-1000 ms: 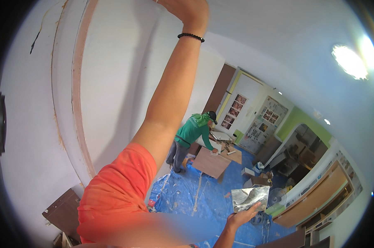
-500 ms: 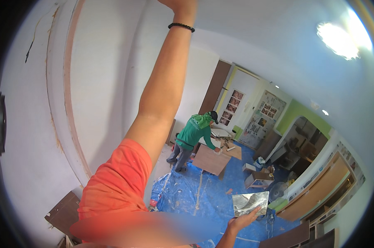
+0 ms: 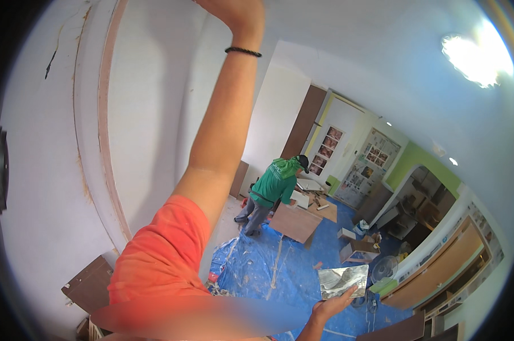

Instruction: The person uses a putty knife to scoop joint compound from a container and applies it to a vertical seam on a wall. They repeatedly smooth the compound along the seam with the knife, working on a specific section of the wall.

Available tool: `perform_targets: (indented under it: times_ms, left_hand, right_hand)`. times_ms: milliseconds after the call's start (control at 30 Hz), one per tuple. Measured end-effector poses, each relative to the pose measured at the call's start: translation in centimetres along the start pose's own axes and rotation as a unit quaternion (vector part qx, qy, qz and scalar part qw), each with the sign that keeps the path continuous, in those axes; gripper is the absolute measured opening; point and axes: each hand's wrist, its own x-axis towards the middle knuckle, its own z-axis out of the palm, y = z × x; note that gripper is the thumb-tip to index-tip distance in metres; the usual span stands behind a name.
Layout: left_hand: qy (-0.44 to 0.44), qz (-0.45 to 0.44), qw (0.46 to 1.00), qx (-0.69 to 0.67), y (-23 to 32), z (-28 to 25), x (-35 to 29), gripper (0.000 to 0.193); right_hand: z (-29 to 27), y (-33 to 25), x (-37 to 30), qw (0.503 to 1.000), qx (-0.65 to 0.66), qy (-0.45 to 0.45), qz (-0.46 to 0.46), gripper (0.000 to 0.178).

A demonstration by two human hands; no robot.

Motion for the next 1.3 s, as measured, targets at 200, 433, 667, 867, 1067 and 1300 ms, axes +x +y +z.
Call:
perform_targets:
  times_ms: [200, 433, 667, 867, 1067, 1300]
  left_hand:
    - [0.009, -0.003, 0.999, 0.034, -1.5, 1.4, 2.3, 0.05]
    - [-0.009, 0.007, 0.999, 0.041, -0.5, 2.2, 1.3, 0.053]
    - [-0.097, 0.047, 0.993, -0.053, 4.5, 1.8, -5.2, 0.053]
    - [-0.071, -0.047, 0.996, -0.021, -1.7, -0.7, -3.0, 0.048]
    - [-0.056, -0.037, 0.997, 0.035, -5.3, 1.0, -2.1, 0.049]
    - [-0.016, 0.027, 0.984, 0.178, -7.7, 4.6, -2.1, 0.054]
  right_hand:
    - [-0.2, 0.1, 0.2, 1.0, 0.01, -0.029, 0.0, 0.064]
    - [0.0, -0.1, 0.0, 0.999, -0.003, 0.037, 0.033, 0.065]
    - [0.0, 0.0, -0.2, 1.0, 0.007, 0.018, 0.024, 0.067]
    - [0.6, -0.5, -0.2, 0.999, -0.002, 0.027, 0.025, 0.066]
    - [0.0, -0.3, 0.1, 1.0, -0.01, 0.021, 0.021, 0.066]
    - [0.0, -0.3, -0.2, 0.999, -0.021, 0.042, 0.02, 0.066]
